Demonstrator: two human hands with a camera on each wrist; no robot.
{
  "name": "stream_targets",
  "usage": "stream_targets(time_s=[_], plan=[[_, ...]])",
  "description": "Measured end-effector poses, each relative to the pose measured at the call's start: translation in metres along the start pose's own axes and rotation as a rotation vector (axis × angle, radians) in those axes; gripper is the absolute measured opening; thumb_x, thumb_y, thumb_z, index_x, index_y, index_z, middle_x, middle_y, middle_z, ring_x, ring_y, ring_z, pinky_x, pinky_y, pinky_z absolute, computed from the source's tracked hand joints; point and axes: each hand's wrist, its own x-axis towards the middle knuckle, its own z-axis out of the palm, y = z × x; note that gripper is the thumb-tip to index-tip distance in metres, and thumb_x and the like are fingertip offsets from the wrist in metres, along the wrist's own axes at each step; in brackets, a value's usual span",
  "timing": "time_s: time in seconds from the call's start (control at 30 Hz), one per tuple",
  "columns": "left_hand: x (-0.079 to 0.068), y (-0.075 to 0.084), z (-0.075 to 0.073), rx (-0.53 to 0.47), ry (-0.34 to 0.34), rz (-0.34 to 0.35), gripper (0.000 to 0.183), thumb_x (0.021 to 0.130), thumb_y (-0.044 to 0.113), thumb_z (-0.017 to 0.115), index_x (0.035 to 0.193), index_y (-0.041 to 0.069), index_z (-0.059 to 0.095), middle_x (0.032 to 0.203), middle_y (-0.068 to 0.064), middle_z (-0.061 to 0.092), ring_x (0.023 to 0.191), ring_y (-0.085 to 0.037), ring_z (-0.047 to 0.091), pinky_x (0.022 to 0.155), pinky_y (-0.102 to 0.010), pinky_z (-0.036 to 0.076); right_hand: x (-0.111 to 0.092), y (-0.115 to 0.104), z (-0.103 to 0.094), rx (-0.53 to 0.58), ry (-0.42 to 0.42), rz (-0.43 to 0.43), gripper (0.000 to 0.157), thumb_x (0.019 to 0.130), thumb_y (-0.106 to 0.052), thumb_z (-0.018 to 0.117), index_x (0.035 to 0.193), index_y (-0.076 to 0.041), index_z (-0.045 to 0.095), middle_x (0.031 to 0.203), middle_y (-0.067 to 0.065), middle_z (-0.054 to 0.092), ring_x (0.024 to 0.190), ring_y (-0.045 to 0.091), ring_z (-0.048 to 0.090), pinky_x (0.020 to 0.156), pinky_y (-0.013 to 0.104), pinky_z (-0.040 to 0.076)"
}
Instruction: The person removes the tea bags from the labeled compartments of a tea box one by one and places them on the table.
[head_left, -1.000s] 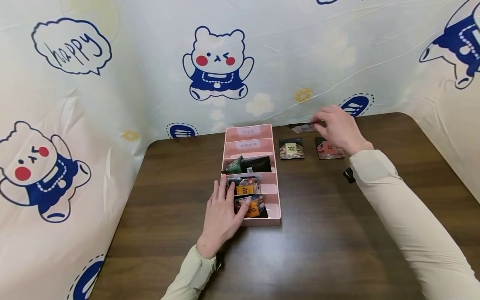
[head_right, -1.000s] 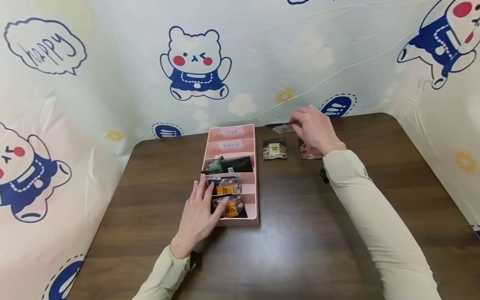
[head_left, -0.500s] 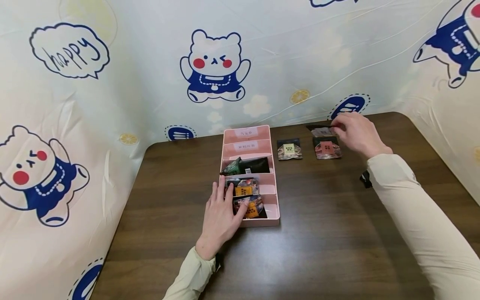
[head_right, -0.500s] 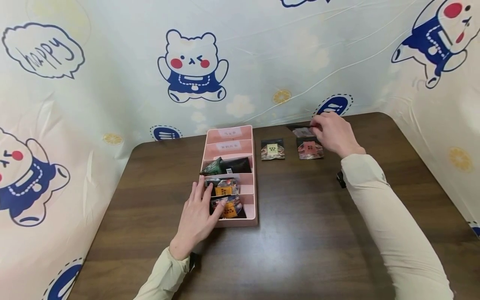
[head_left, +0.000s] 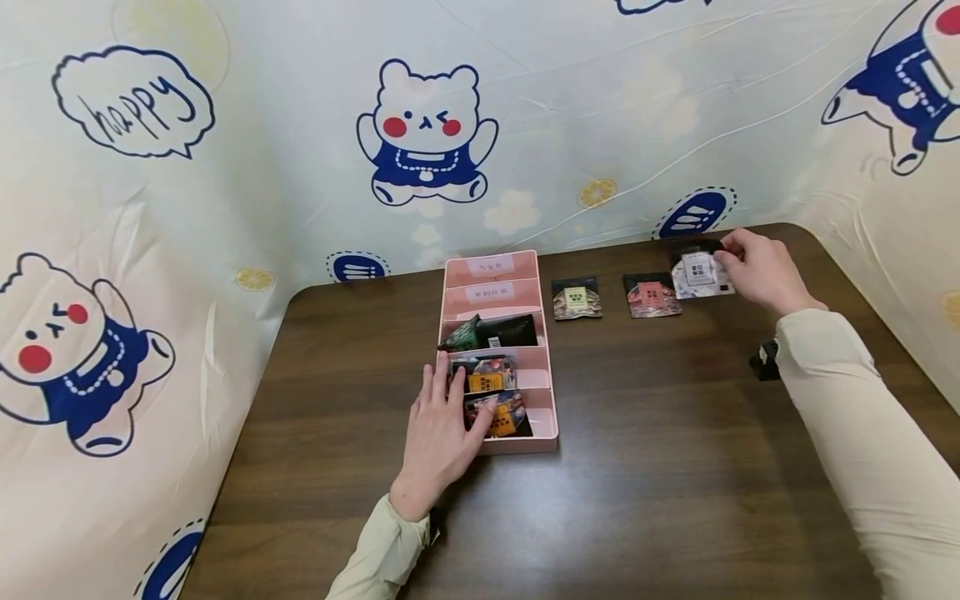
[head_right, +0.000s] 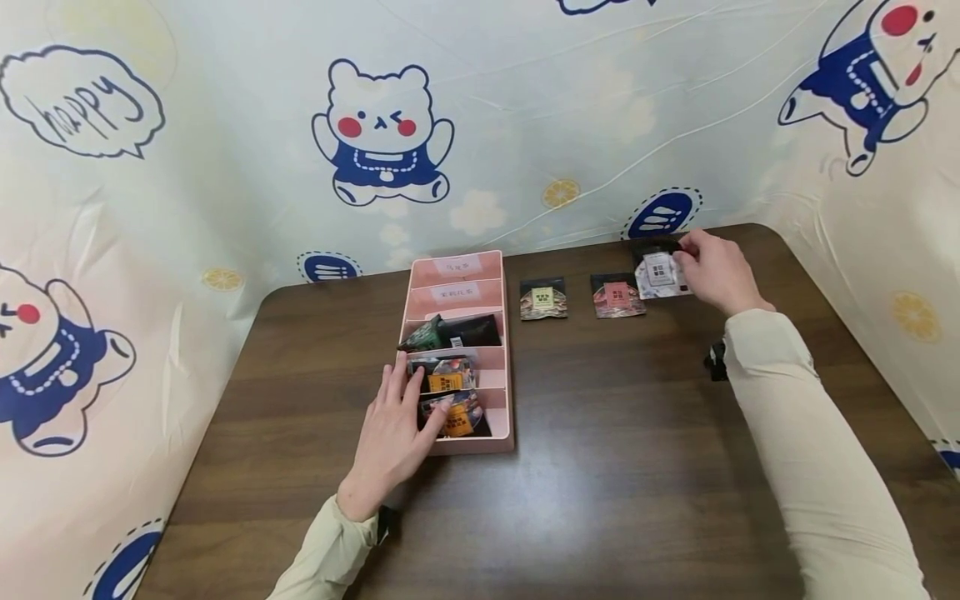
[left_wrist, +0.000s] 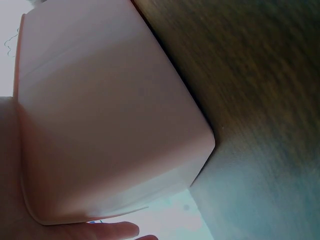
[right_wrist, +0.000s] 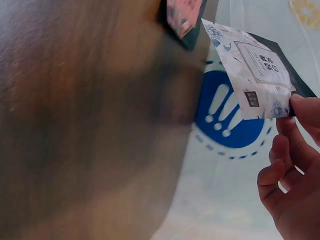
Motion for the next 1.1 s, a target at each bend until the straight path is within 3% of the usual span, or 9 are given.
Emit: stream_targets(time_s=[0.4, 0.77, 1.1], plan=[[0.0, 0.001, -0.001, 0.019, 0.0, -0.014, 0.076, 0.084, 0.066, 0.03, 0.135, 0.011, 0.04, 0.152, -0.004, 0.008, 0.137, -0.032, 0.015, 0.096, -0.054, 0.033, -0.002, 0.033, 0.009, 0.042, 0.029, 0.099, 0.033, 0.092, -0.025, 0.042, 0.105, 0.003, 0.055, 0.092, 0.025, 0.057, 0.082, 0.035, 0.048, 0.065, 0.038, 0.032], [0.0, 0.001, 0.0, 0.02, -0.006, -0.017, 0.076, 0.084, 0.066, 0.029, 0.136, 0.011, 0.039, 0.152, -0.004, 0.008, 0.137, -0.032, 0.015, 0.097, -0.055, 0.033, 0.007, 0.046, 0.019, 0.064, -0.013, 0.187, 0.04, 0.093, -0.03, 0.039, 0.107, 0.005, 0.053, 0.097, 0.027, 0.054, 0.085, 0.036, 0.045, 0.064, 0.037, 0.032], [0.0, 0.001, -0.001, 0.018, -0.013, -0.025, 0.075, 0.084, 0.065, 0.031, 0.136, 0.012, 0.039, 0.152, -0.003, 0.007, 0.137, -0.032, 0.014, 0.098, -0.055, 0.031, 0.012, 0.054, 0.021, 0.038, -0.037, 0.248, 0.044, 0.092, -0.033, 0.038, 0.111, 0.004, 0.051, 0.104, 0.029, 0.052, 0.09, 0.04, 0.044, 0.072, 0.048, 0.034]])
